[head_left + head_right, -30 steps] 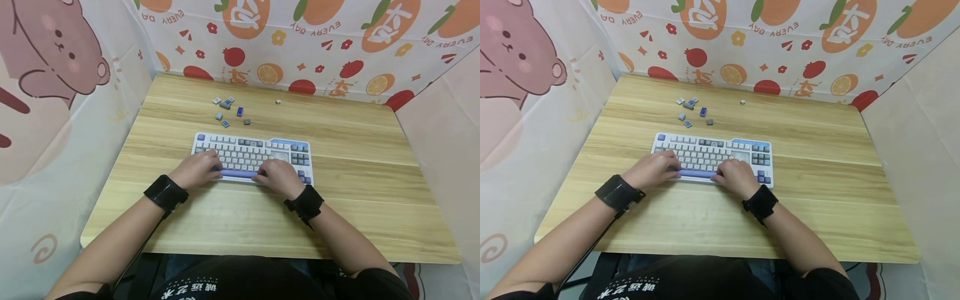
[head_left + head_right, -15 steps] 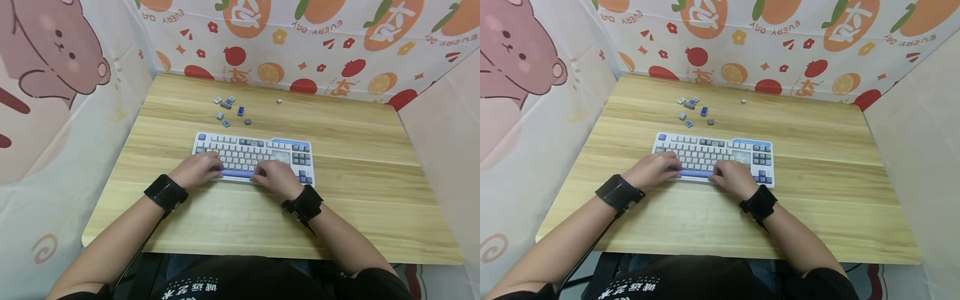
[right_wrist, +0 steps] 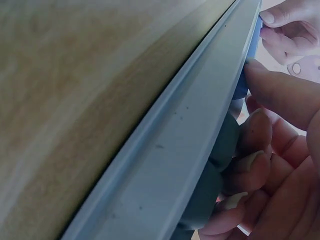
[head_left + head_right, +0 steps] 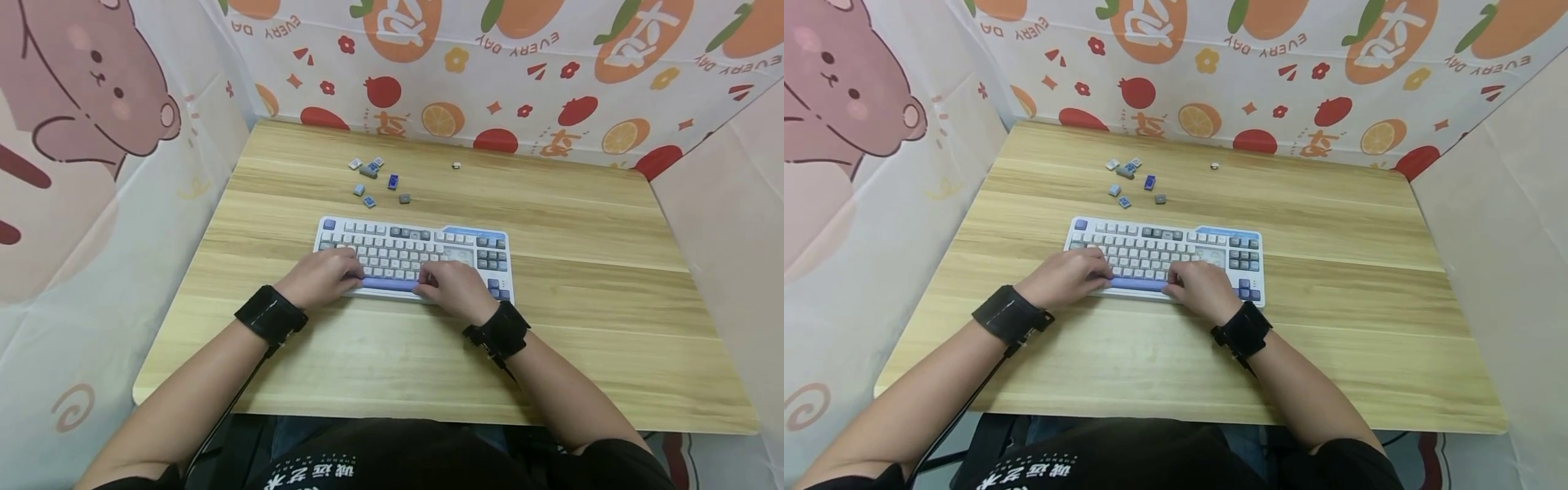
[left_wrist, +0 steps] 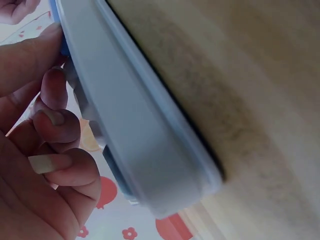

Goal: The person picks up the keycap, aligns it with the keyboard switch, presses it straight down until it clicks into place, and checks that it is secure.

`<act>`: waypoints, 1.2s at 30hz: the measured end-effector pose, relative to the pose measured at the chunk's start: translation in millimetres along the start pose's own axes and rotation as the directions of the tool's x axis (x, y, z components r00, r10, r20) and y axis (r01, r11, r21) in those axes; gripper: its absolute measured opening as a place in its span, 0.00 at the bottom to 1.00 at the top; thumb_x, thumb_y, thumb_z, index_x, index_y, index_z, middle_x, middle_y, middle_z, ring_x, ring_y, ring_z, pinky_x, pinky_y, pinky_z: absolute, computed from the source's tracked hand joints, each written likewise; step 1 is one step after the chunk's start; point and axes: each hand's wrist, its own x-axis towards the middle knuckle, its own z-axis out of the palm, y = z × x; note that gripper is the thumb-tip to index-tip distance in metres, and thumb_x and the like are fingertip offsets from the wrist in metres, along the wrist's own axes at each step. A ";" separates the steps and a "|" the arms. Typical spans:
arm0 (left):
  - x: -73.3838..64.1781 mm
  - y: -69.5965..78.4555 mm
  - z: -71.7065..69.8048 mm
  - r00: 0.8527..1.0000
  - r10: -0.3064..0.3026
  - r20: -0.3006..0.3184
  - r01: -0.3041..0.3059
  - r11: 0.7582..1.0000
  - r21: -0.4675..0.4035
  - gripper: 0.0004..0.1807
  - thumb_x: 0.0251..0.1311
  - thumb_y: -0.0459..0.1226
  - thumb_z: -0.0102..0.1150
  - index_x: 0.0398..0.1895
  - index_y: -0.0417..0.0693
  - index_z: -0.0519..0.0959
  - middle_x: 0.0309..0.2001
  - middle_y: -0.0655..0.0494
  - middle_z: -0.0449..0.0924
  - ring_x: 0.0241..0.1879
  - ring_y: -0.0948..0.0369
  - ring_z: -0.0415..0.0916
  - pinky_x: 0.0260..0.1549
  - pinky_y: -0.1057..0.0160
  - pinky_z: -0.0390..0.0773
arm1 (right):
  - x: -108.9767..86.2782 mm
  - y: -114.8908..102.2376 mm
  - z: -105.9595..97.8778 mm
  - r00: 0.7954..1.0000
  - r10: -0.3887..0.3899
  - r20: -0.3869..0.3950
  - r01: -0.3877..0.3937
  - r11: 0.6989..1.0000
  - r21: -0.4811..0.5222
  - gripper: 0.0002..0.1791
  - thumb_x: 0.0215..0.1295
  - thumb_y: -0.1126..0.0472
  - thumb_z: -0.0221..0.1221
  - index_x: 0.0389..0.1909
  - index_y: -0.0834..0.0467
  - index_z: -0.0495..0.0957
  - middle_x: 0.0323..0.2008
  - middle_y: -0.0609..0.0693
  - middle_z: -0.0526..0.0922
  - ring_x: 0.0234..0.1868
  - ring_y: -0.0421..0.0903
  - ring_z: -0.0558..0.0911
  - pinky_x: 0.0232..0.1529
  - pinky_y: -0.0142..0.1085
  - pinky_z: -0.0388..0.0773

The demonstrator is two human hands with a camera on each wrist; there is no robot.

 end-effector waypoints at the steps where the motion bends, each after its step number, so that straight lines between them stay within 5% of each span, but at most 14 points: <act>1: 0.7 0.7 -0.5 1.000 -0.005 0.005 0.005 1.000 -0.002 0.03 0.58 0.36 0.69 0.35 0.51 0.88 0.34 0.59 0.81 0.35 0.63 0.77 0.35 0.60 0.78 | 0.8 0.8 -0.4 1.000 0.000 0.009 0.000 1.000 0.009 0.09 0.63 0.50 0.66 0.28 0.48 0.80 0.20 0.39 0.77 0.21 0.38 0.72 0.24 0.34 0.67; 13: 4.9 4.6 -3.5 0.999 -0.031 0.014 0.031 0.999 -0.013 0.07 0.56 0.36 0.69 0.23 0.57 0.86 0.27 0.64 0.80 0.28 0.65 0.74 0.29 0.63 0.75 | 27.2 2.1 -22.3 0.971 -0.004 0.239 -0.010 0.998 0.056 0.12 0.62 0.48 0.66 0.21 0.45 0.81 0.20 0.39 0.80 0.21 0.40 0.73 0.26 0.35 0.69; 19: 3.8 8.2 -4.5 0.996 -0.091 0.026 0.091 0.995 -0.030 0.05 0.56 0.36 0.69 0.26 0.56 0.87 0.29 0.63 0.82 0.31 0.64 0.77 0.32 0.61 0.77 | 66.9 10.4 -48.8 0.980 0.009 0.200 -0.016 0.999 0.033 0.08 0.67 0.51 0.61 0.38 0.48 0.85 0.29 0.44 0.82 0.28 0.44 0.76 0.31 0.37 0.71; 23: 0.9 10.3 -3.1 0.994 -0.103 0.028 0.104 0.994 -0.016 0.02 0.57 0.35 0.69 0.32 0.51 0.88 0.34 0.59 0.84 0.36 0.61 0.80 0.36 0.58 0.80 | 98.9 17.2 -58.5 0.984 0.024 0.177 -0.009 0.996 -0.085 0.17 0.70 0.59 0.56 0.58 0.51 0.80 0.40 0.51 0.82 0.34 0.48 0.76 0.35 0.39 0.72; 29: -6.2 10.9 0.2 0.997 -0.069 -0.021 0.070 0.996 0.046 0.04 0.58 0.35 0.68 0.36 0.48 0.87 0.36 0.56 0.83 0.38 0.59 0.81 0.37 0.58 0.81 | 133.3 18.9 -53.9 0.953 0.070 0.295 -0.002 0.974 -0.227 0.28 0.71 0.64 0.49 0.71 0.44 0.67 0.55 0.58 0.78 0.46 0.51 0.75 0.49 0.46 0.75; 36: -10.8 11.0 1.7 0.996 -0.079 -0.041 0.080 0.996 0.035 0.05 0.58 0.36 0.68 0.37 0.49 0.87 0.36 0.57 0.82 0.37 0.60 0.80 0.36 0.59 0.80 | 152.8 19.2 -41.8 0.900 0.163 0.404 -0.048 0.959 -0.279 0.28 0.76 0.59 0.46 0.74 0.41 0.60 0.71 0.53 0.67 0.70 0.56 0.67 0.69 0.51 0.63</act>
